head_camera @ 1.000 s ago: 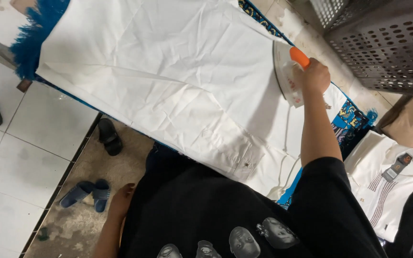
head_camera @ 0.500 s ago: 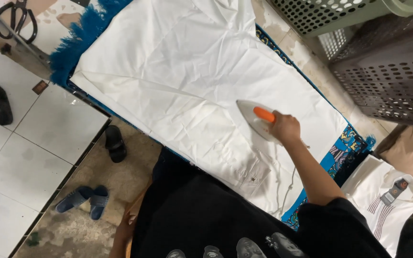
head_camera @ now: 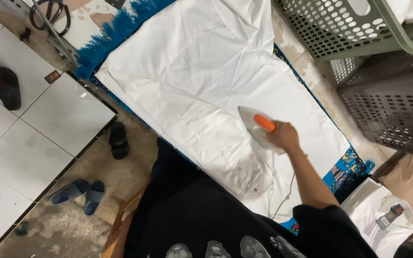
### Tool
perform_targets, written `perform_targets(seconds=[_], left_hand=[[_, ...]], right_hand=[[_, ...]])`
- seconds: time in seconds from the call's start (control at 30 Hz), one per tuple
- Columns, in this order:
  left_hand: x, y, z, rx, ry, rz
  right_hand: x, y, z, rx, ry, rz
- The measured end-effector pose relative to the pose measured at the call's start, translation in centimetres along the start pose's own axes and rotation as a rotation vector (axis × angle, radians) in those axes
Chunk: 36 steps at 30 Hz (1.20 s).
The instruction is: The person irons a white shirt on a patterned blue mat. They repeatedly spray the shirt with water from a spray bottle and use an iron to smooth the fabric, adjusting the shirt's position multiple times.
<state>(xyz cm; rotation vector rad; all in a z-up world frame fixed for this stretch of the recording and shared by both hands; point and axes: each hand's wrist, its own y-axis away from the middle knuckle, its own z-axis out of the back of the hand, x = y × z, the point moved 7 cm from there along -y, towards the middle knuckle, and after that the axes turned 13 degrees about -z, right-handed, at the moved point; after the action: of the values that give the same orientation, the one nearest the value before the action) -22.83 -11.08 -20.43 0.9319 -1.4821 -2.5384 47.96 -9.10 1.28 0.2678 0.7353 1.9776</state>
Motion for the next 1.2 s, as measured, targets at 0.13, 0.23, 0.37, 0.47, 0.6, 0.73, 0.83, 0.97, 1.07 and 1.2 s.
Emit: perform_targets(seconds=[0.13,0.23,0.37,0.47,0.6,0.73,0.83,0.97,1.07,1.2], left_hand=[[0.6,-1.9,0.9,-0.105,0.057,-0.059],[-1.6,-6.1,4.2,-0.165,0.075,-0.107],[-7.6,-9.6,9.1,0.076,-0.25,0.013],[-15.4,-9.4,13.8,-0.065,-0.113,-0.091],[-26.0,-6.7,19.7,-0.718,-0.166,-0.666],[-35.5,-7.3,23.4,-0.83,-0.1,-0.817],[-44.1,-8.0,24.9,-0.888,-0.271,-1.134],[-50.6,-12.1,23.7,-0.76,-0.433,-1.39],[-52.5,-14.9,24.2,-0.723,-0.477,-1.386],[-52.4,-17.8,24.9,-0.612,-0.537,-1.195]], right_hand=[[5.7,4.3,1.2,-0.047,0.127,-0.003],[7.5,-0.7,3.8,-0.14,0.177,-0.042],[6.6,-10.9,7.5,-0.292,0.046,-0.156],[6.5,-13.9,8.7,-0.331,-0.021,-0.175],[11.0,-5.9,8.3,-0.054,-0.114,-0.099],[12.3,-3.2,1.2,-0.002,0.093,-0.036],[14.4,-4.2,0.4,-0.134,0.23,0.046],[17.1,-9.8,7.6,-0.355,0.119,-0.063],[17.5,-13.2,10.1,-0.361,-0.019,-0.133],[21.1,-7.5,9.6,-0.019,-0.231,-0.05]])
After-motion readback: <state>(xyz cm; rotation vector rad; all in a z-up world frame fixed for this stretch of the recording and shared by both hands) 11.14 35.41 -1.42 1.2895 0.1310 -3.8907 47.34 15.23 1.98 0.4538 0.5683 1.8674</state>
